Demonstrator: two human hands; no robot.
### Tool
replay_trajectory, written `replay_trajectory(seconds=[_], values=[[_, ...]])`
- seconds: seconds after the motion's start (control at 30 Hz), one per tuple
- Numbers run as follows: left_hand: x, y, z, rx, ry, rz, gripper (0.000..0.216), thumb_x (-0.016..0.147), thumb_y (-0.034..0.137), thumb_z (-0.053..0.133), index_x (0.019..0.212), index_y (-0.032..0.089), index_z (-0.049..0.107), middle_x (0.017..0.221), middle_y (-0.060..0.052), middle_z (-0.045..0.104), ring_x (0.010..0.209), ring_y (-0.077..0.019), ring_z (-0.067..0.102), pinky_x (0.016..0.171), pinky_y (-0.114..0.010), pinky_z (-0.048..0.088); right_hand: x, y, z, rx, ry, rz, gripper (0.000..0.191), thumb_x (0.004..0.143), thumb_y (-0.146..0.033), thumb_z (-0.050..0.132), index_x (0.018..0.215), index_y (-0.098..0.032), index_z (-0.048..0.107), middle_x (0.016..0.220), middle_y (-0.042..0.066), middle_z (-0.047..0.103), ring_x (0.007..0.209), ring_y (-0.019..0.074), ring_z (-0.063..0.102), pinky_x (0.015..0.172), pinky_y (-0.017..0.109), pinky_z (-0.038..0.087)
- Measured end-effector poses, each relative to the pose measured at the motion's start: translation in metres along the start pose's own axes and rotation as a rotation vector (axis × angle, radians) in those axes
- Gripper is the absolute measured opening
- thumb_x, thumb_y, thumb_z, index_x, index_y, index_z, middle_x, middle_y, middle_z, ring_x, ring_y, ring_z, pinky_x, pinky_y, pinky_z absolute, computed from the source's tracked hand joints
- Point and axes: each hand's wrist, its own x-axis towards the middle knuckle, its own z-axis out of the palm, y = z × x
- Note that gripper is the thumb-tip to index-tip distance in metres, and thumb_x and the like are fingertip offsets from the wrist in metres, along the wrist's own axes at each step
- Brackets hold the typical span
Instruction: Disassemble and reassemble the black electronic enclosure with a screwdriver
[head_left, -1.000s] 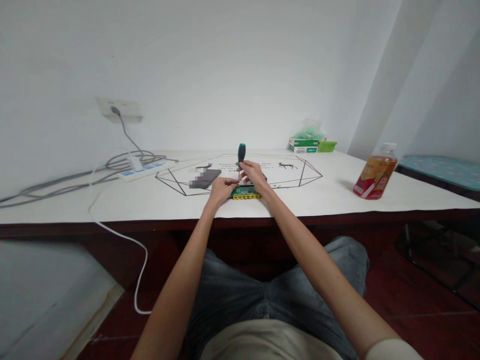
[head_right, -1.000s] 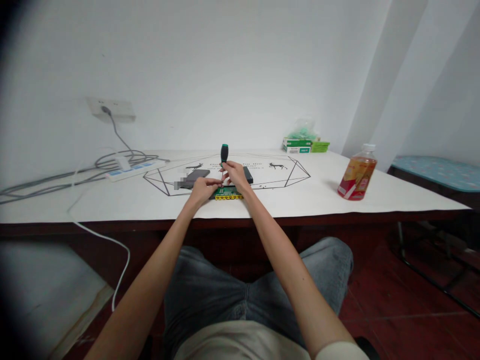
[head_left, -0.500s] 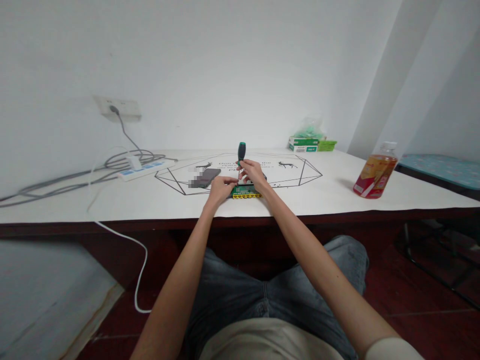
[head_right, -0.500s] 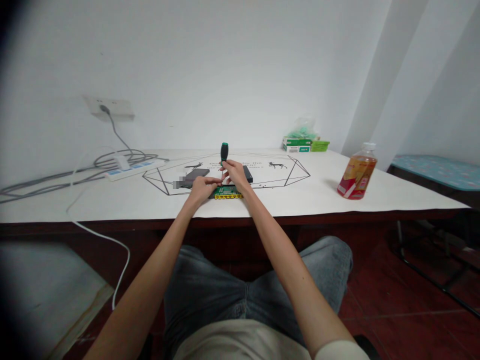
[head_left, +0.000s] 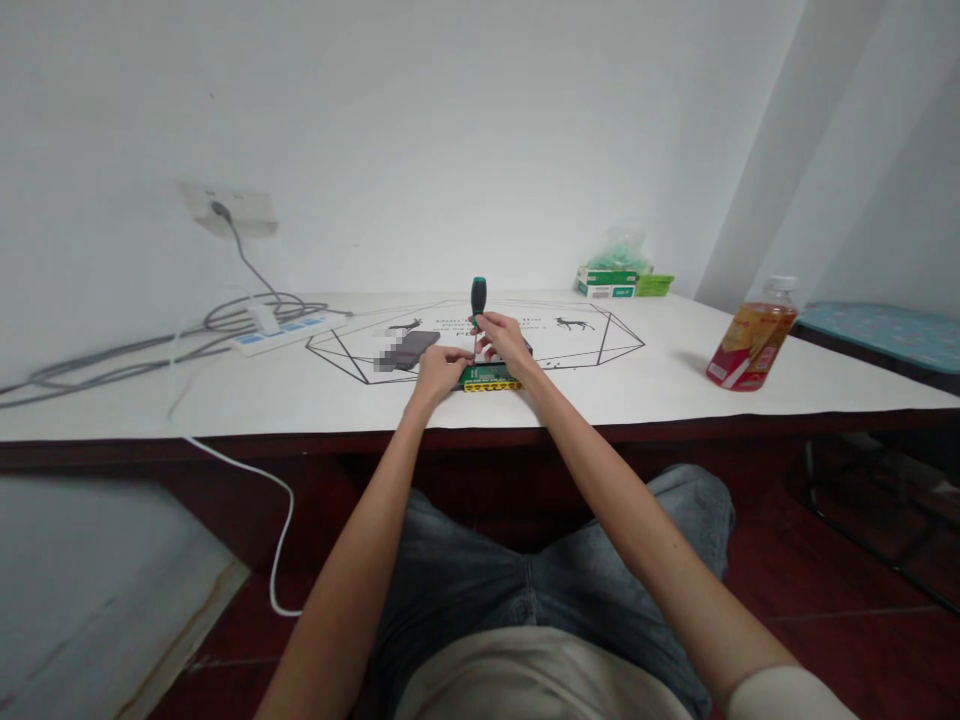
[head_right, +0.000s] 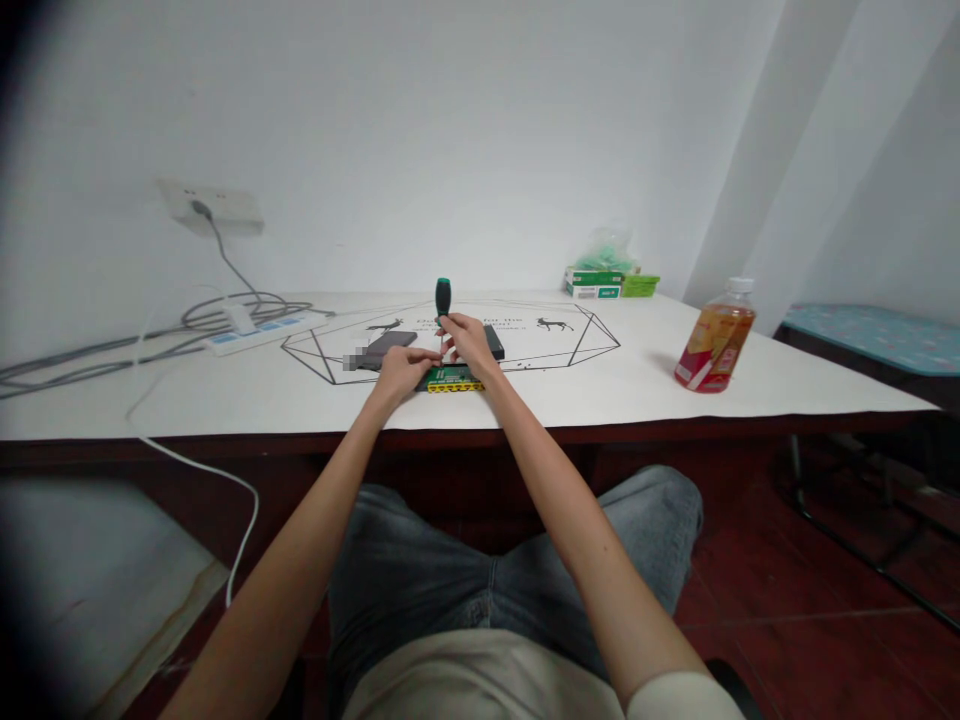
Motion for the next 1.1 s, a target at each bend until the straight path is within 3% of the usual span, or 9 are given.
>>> replay_trajectory(seconds=[0.33, 0.67, 0.9, 1.1], values=[[-0.0019, 0.0044, -0.0016, -0.009, 0.004, -0.004, 0.025, 0.073, 0.014, 0.061, 0.082, 0.017, 0.084, 0.083, -0.007, 0.081, 0.085, -0.0244, 0.075, 0.086, -0.032, 0.056, 0.0019, 0.0045, -0.0003, 0.046, 0.018, -0.06, 0.026, 0.084, -0.037, 0.078, 0.08, -0.016, 0.062, 0.073, -0.002, 0.062, 0.047, 0.0075, 0.059, 0.034, 0.018, 0.044], [-0.0031, 0.0046, -0.0017, -0.002, -0.012, -0.001, 0.027, 0.074, 0.017, 0.061, 0.086, 0.017, 0.085, 0.085, -0.007, 0.081, 0.088, -0.0248, 0.075, 0.09, -0.034, 0.056, 0.0007, 0.0027, -0.0014, 0.054, 0.039, -0.058, 0.023, 0.088, -0.036, 0.074, 0.082, -0.018, 0.062, 0.074, -0.003, 0.063, 0.05, 0.0061, 0.058, 0.037, 0.016, 0.046], [-0.0047, 0.0042, -0.0044, -0.048, -0.069, 0.064, 0.027, 0.073, 0.027, 0.073, 0.093, 0.013, 0.084, 0.093, -0.012, 0.081, 0.089, -0.0279, 0.075, 0.088, -0.037, 0.056, 0.0017, 0.0012, -0.0019, 0.104, 0.061, -0.058, 0.026, 0.088, -0.036, 0.075, 0.077, -0.017, 0.06, 0.073, -0.002, 0.062, 0.05, 0.0065, 0.058, 0.037, 0.017, 0.046], [-0.0046, 0.0033, -0.0071, 0.006, -0.022, 0.094, 0.025, 0.073, 0.027, 0.074, 0.092, 0.013, 0.084, 0.091, -0.012, 0.081, 0.091, -0.0289, 0.076, 0.092, -0.038, 0.055, 0.0019, -0.0049, -0.0021, 0.163, 0.14, -0.043, 0.027, 0.088, -0.034, 0.075, 0.076, -0.017, 0.059, 0.073, -0.001, 0.063, 0.051, 0.006, 0.058, 0.039, 0.017, 0.046]])
